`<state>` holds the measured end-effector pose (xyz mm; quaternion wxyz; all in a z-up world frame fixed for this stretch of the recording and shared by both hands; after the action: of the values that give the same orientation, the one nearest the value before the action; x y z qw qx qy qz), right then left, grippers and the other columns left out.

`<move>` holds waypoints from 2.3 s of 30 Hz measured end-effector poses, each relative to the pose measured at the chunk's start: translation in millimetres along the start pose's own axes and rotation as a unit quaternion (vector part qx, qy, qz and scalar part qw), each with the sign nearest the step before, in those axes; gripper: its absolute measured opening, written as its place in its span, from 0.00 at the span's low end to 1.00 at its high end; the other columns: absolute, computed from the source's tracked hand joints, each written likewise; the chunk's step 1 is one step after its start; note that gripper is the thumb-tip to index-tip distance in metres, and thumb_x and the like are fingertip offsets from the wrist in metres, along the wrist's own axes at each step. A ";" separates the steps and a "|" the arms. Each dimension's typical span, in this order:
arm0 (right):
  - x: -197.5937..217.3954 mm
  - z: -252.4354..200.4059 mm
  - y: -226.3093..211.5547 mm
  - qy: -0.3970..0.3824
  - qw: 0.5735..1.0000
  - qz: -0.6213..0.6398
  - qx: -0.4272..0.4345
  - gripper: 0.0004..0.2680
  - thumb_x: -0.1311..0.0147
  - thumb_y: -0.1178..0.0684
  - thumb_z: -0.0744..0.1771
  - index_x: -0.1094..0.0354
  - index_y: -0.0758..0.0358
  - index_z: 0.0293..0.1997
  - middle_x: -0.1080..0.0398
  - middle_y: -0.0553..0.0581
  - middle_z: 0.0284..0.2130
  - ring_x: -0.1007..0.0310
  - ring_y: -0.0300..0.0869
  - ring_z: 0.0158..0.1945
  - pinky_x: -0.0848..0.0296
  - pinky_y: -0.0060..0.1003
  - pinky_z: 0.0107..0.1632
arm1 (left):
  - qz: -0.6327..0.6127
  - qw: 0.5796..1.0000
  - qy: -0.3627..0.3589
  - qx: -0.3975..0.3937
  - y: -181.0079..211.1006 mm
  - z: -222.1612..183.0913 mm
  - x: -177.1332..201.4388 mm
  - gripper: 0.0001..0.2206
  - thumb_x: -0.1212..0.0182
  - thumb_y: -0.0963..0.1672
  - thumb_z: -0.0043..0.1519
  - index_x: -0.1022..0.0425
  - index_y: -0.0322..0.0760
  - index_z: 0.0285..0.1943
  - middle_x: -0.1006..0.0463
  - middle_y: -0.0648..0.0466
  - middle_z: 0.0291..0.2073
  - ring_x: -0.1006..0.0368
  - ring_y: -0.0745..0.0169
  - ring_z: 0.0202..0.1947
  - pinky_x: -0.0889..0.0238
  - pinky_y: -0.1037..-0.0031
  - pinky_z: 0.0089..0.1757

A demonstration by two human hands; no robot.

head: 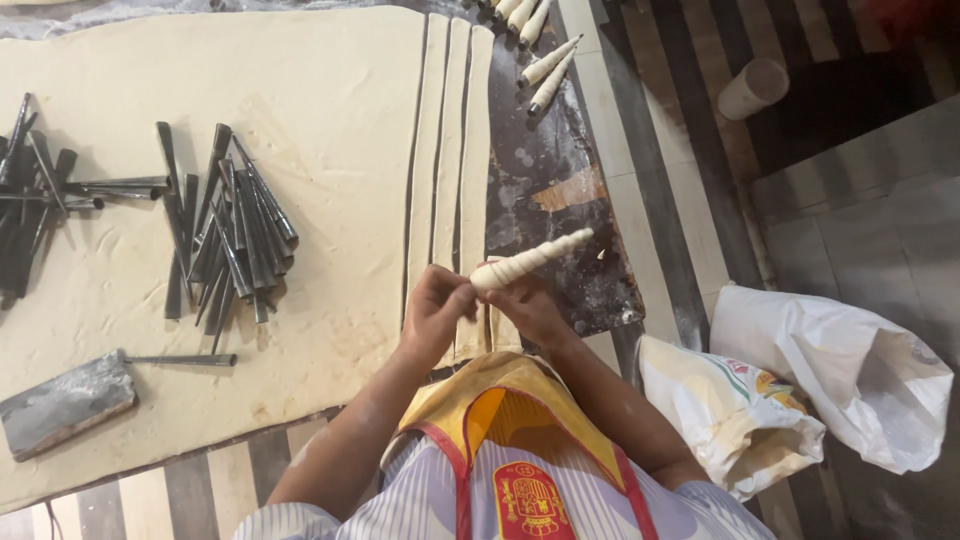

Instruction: Wrapping thin strips of dough around cone-shaped metal molds to create pastry horns.

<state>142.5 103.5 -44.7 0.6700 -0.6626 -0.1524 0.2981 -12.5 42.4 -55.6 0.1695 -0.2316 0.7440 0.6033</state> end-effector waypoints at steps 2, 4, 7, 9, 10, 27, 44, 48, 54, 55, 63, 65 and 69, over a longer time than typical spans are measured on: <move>3.4 -1.3 6.7 0.022 0.999 -0.029 -0.011 0.13 0.43 0.54 0.70 0.33 0.71 0.60 0.24 0.55 0.44 0.24 0.38 0.47 0.23 0.35 0.50 | 0.150 0.986 0.022 -0.076 14.4 -4.7 -6.9 0.09 0.39 0.41 0.68 0.33 0.30 0.50 0.21 0.45 0.42 0.25 0.60 0.37 0.27 0.70 0.38; 9.8 -2.7 11.0 0.043 0.997 -0.059 -0.021 0.13 0.43 0.55 0.71 0.31 0.71 0.60 0.25 0.56 0.44 0.26 0.38 0.49 0.25 0.35 0.51 | 0.295 0.943 0.042 -0.151 37.9 -9.3 -18.5 0.10 0.37 0.41 0.65 0.31 0.30 0.51 0.21 0.45 0.46 0.23 0.58 0.41 0.26 0.70 0.41; 12.9 -5.7 7.2 0.016 0.998 -0.064 -0.019 0.11 0.43 0.53 0.71 0.30 0.70 0.56 0.23 0.57 0.45 0.23 0.39 0.49 0.23 0.36 0.52 | 0.403 0.909 0.026 -0.102 63.6 -10.8 -37.3 0.14 0.35 0.45 0.66 0.32 0.33 0.55 0.20 0.47 0.46 0.19 0.57 0.46 0.25 0.72 0.47; -5.3 -5.5 -6.0 -0.134 0.986 -0.091 0.035 0.10 0.44 0.50 0.70 0.29 0.65 0.52 0.23 0.55 0.47 0.20 0.37 0.48 0.18 0.34 0.51 | 0.631 0.698 0.053 -0.335 94.8 -20.5 -61.7 0.27 0.28 0.47 0.52 0.31 0.28 0.57 0.24 0.37 0.49 0.24 0.40 0.46 0.29 0.58 0.48; -9.5 -8.2 -4.7 -0.135 0.986 -0.088 0.035 0.10 0.44 0.50 0.70 0.29 0.65 0.52 0.23 0.55 0.47 0.20 0.37 0.48 0.18 0.34 0.51 | 0.633 0.697 0.054 -0.333 90.1 -18.7 -61.1 0.27 0.28 0.47 0.52 0.31 0.28 0.57 0.24 0.37 0.49 0.24 0.40 0.46 0.29 0.58 0.48; 55.3 7.8 -23.7 -0.078 0.952 -0.294 -0.033 0.17 0.50 0.62 0.66 0.35 0.69 0.64 0.26 0.62 0.50 0.25 0.42 0.52 0.24 0.38 0.53 | 0.683 0.724 0.064 -0.079 -18.5 66.2 -33.8 0.08 0.39 0.46 0.68 0.27 0.37 0.48 0.22 0.52 0.34 0.23 0.55 0.30 0.27 0.65 0.33; 202.5 21.2 122.8 0.182 0.931 0.209 -0.236 0.09 0.43 0.59 0.71 0.30 0.72 0.56 0.27 0.57 0.40 0.31 0.38 0.36 0.33 0.32 0.35 | 0.659 0.730 0.093 -0.157 -61.5 187.8 -151.8 0.18 0.44 0.44 0.65 0.32 0.31 0.63 0.25 0.39 0.46 0.29 0.37 0.46 0.33 0.51 0.47; 228.8 49.1 46.8 0.251 0.889 0.309 -0.225 0.19 0.49 0.65 0.65 0.43 0.58 0.62 0.28 0.56 0.52 0.23 0.43 0.47 0.22 0.37 0.53 | 0.697 0.711 0.085 -0.033 -45.2 284.8 -150.8 0.14 0.47 0.45 0.67 0.28 0.36 0.58 0.26 0.39 0.47 0.28 0.41 0.48 0.33 0.54 0.48; 275.6 21.4 98.8 0.285 0.878 0.285 -0.258 0.12 0.52 0.62 0.70 0.40 0.68 0.62 0.31 0.61 0.52 0.24 0.45 0.51 0.22 0.41 0.57 | 0.728 0.663 0.085 -0.153 -57.3 414.5 -136.8 0.16 0.44 0.43 0.63 0.29 0.35 0.60 0.27 0.44 0.51 0.29 0.44 0.52 0.33 0.57 0.50; 272.6 18.6 105.4 0.288 0.876 0.284 -0.262 0.12 0.52 0.62 0.70 0.40 0.68 0.62 0.31 0.61 0.52 0.24 0.45 0.51 0.22 0.41 0.57 | 0.726 0.666 0.082 -0.149 -61.2 418.7 -133.5 0.16 0.44 0.43 0.63 0.29 0.35 0.60 0.27 0.44 0.51 0.29 0.44 0.52 0.33 0.57 0.50; 212.8 15.5 109.6 0.052 0.957 -0.014 -0.286 0.12 0.46 0.57 0.70 0.32 0.67 0.59 0.27 0.59 0.47 0.25 0.42 0.47 0.24 0.35 0.50 | 0.703 0.684 0.109 -0.160 -41.7 310.8 -101.7 0.18 0.43 0.41 0.62 0.29 0.34 0.63 0.29 0.43 0.57 0.30 0.42 0.56 0.36 0.53 0.53; 181.5 29.2 92.7 -0.047 0.937 -0.177 -0.296 0.15 0.42 0.54 0.67 0.33 0.64 0.60 0.27 0.58 0.48 0.23 0.44 0.45 0.23 0.37 0.48 | 0.686 0.692 0.169 -0.148 -36.7 262.1 -50.7 0.18 0.41 0.42 0.62 0.29 0.34 0.62 0.28 0.42 0.58 0.31 0.41 0.57 0.37 0.52 0.54; 121.8 42.9 59.3 -0.175 0.803 -0.549 -0.150 0.17 0.36 0.46 0.63 0.29 0.55 0.55 0.27 0.58 0.48 0.25 0.55 0.48 0.25 0.49 0.45 | 0.630 0.692 0.322 -0.142 -66.5 162.5 91.0 0.19 0.38 0.42 0.60 0.28 0.35 0.60 0.27 0.40 0.58 0.31 0.39 0.59 0.36 0.51 0.56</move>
<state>199.6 207.6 -122.8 0.5761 -0.4966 -0.6483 -0.0356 -56.4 177.4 -193.4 -0.5353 0.0903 0.6301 0.5552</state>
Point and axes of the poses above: each hand's wrist, its own z-axis towards the middle knuckle, its own x-axis out of the back of the hand, y = z × x, the point moved 5 cm from there along z, towards the middle knuckle
